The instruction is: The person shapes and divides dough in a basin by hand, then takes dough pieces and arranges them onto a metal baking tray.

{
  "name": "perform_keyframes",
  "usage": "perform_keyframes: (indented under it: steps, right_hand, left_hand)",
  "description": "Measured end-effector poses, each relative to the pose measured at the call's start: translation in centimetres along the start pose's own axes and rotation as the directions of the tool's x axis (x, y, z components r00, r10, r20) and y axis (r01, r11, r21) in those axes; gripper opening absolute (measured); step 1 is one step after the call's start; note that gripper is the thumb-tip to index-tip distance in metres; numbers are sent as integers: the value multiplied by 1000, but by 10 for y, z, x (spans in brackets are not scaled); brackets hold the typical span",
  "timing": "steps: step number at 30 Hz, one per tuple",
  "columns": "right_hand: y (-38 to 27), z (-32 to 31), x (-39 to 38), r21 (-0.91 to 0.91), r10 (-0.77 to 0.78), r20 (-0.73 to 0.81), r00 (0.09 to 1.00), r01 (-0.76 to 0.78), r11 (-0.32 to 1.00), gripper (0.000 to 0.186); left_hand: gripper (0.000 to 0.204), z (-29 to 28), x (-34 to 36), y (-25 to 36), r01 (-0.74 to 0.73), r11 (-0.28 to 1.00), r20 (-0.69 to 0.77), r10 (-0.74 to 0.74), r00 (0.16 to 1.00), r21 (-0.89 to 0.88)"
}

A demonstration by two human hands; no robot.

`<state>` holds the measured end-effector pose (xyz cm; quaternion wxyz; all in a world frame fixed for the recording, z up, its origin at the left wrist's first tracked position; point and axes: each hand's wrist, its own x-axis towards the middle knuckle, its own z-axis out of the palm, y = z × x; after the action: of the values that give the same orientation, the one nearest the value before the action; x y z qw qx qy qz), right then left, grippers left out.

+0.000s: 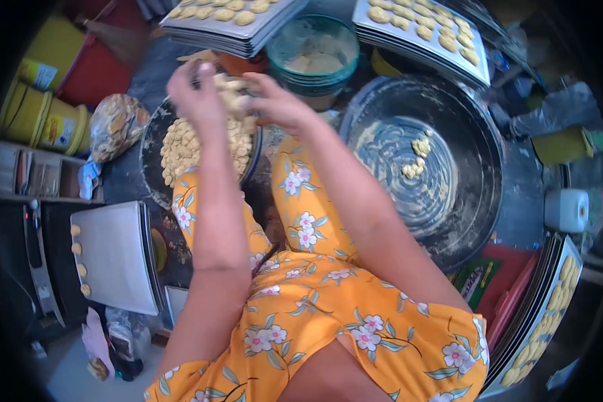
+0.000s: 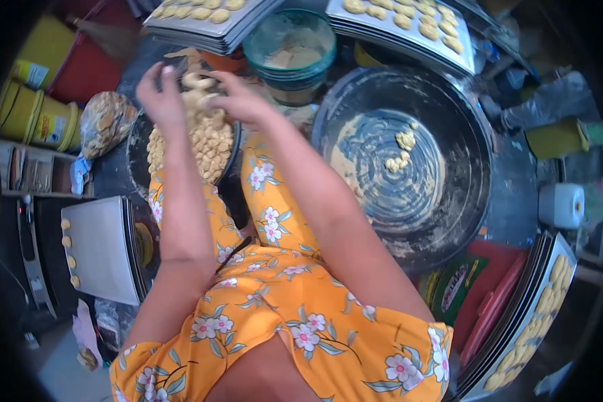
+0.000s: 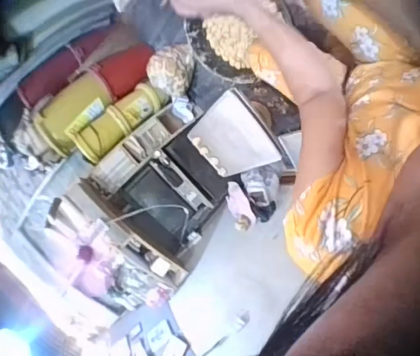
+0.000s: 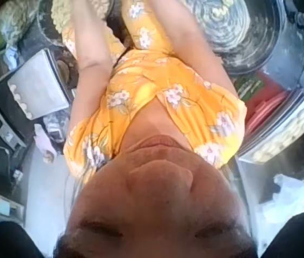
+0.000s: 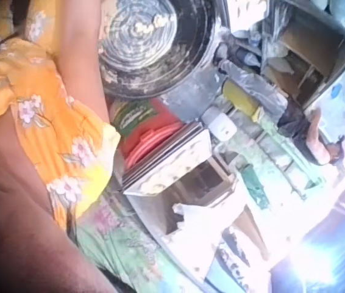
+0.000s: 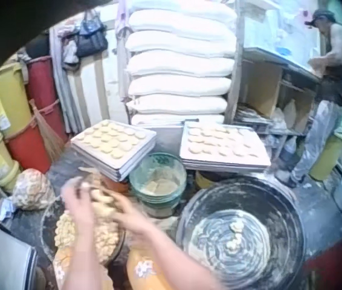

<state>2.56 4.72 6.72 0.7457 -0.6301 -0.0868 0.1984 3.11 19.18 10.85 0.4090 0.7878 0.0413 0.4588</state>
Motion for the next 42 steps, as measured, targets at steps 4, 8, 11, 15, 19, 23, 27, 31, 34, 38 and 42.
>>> perform_keyframes:
  steps: [4, 8, 11, 15, 19, 23, 27, 31, 34, 38, 42]
  right_hand:
    - [8, -15, -16, -60, -74, -21, 997, 72, 996, 59]
    - [79, -127, -84, -150, -63, -346, 936, 11, 989, 46]
    - [197, -235, -162, -134, 174, -638, 750, -331, 934, 37]
    - [318, -273, -248, -77, 475, -713, 515, -731, 678, 47]
    - [422, -228, -269, 88, 254, -967, -2, -940, 330, 80]
    - [418, -212, -220, 141, 504, -827, 250, -775, 616, 82]
    - [440, -281, -221, 79, 446, -789, 421, -651, 755, 87]
    - [355, -235, -158, -278, 270, -838, 474, -797, 535, 82]
    - [349, -227, -161, -602, 296, -631, 717, -693, 396, 81]
    - [329, -238, -176, -717, 548, -278, 789, -550, 428, 62]
    - [325, -264, -220, -93, 782, -269, 563, -823, 561, 51]
  left_hand:
    - [26, -3, -1, -3, 42, 998, 197, -34, 980, -40]
    - [28, 41, -51, 39, 107, 989, 610, -23, 792, -102]
    - [31, 86, -101, 71, -38, 981, 742, 168, 649, -188]
    - [31, 119, -166, 69, -95, 983, 859, 185, 478, -158]
    - [32, 146, -186, 51, -182, 979, 994, 76, -80, -90]
    - [35, 151, -181, 32, -123, 991, 997, -62, -53, 55]
    - [37, 177, -196, 60, -83, 995, 971, 33, -236, -54]
    - [37, 167, -188, 39, -106, 993, 977, -63, -204, 42]
    - [39, 177, -194, 50, -127, 991, 971, -57, -233, 28]
    - [39, 175, -194, 45, -152, 988, 960, -79, -267, 39]
    - [38, 170, -189, 54, -125, 985, 950, -153, -274, 122]
